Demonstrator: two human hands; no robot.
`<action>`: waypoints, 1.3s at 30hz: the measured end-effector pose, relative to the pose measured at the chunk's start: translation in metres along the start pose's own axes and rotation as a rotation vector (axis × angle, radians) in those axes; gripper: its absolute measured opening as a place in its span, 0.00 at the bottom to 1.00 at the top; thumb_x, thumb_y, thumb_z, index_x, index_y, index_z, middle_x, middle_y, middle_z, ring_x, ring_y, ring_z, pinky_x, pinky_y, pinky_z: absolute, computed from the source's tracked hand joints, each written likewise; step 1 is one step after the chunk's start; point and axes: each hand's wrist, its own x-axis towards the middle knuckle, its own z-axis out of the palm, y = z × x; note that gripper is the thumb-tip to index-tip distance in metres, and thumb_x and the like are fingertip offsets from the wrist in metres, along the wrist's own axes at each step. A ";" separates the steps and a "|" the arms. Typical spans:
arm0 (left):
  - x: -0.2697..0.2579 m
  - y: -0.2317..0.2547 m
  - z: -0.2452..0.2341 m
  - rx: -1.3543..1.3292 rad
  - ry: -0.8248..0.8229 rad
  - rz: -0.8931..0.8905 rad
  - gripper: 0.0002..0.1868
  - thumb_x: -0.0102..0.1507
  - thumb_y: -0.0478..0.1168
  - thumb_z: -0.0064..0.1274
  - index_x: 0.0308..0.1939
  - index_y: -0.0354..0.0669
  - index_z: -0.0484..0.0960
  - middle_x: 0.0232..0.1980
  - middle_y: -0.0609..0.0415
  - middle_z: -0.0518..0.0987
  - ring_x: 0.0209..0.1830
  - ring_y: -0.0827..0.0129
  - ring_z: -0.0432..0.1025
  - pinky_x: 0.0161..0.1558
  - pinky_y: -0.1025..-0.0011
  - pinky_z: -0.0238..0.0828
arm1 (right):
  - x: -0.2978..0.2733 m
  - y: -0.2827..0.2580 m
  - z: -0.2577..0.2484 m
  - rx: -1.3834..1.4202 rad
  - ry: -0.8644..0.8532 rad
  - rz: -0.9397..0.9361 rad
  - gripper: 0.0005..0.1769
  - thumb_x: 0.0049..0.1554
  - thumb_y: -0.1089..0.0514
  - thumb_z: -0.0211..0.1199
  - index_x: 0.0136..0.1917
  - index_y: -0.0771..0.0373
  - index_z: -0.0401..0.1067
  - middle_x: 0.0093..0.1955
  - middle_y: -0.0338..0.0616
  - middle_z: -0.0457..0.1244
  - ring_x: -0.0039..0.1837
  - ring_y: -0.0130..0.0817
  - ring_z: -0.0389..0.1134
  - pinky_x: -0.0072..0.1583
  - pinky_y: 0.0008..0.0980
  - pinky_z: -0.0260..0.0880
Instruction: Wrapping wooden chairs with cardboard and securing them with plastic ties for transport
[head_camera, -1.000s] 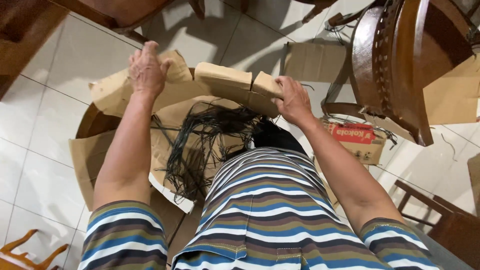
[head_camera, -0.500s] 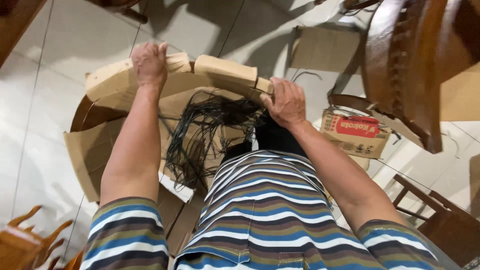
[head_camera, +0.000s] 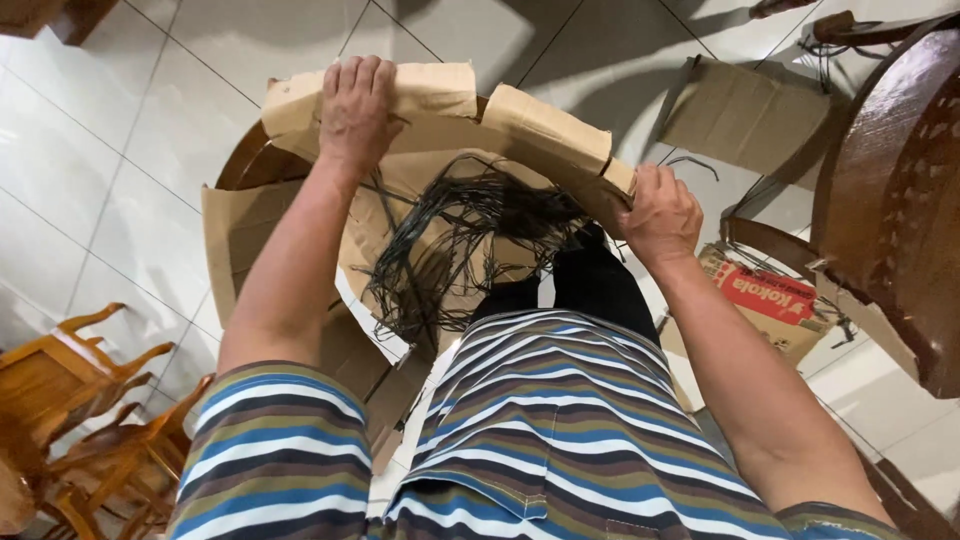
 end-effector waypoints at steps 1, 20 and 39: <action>0.008 -0.003 0.007 -0.007 -0.004 -0.002 0.50 0.52 0.57 0.76 0.66 0.39 0.64 0.60 0.46 0.69 0.61 0.53 0.66 0.69 0.52 0.56 | 0.002 0.000 0.000 -0.003 -0.007 -0.003 0.33 0.66 0.26 0.61 0.51 0.61 0.72 0.42 0.41 0.63 0.35 0.29 0.64 0.35 0.29 0.67; 0.016 0.030 -0.058 -0.256 -0.158 -0.087 0.64 0.49 0.49 0.74 0.80 0.45 0.47 0.82 0.34 0.49 0.82 0.39 0.42 0.75 0.33 0.28 | 0.003 -0.007 0.000 0.200 -0.065 0.060 0.51 0.49 0.36 0.76 0.74 0.62 0.57 0.65 0.53 0.60 0.65 0.49 0.60 0.67 0.62 0.53; -0.183 0.187 -0.035 -0.734 0.011 -0.239 0.11 0.66 0.44 0.56 0.51 0.47 0.82 0.37 0.49 0.79 0.43 0.51 0.76 0.45 0.54 0.74 | -0.056 -0.063 0.011 0.724 -0.051 -0.233 0.11 0.60 0.57 0.63 0.56 0.53 0.78 0.46 0.44 0.71 0.52 0.45 0.74 0.56 0.42 0.74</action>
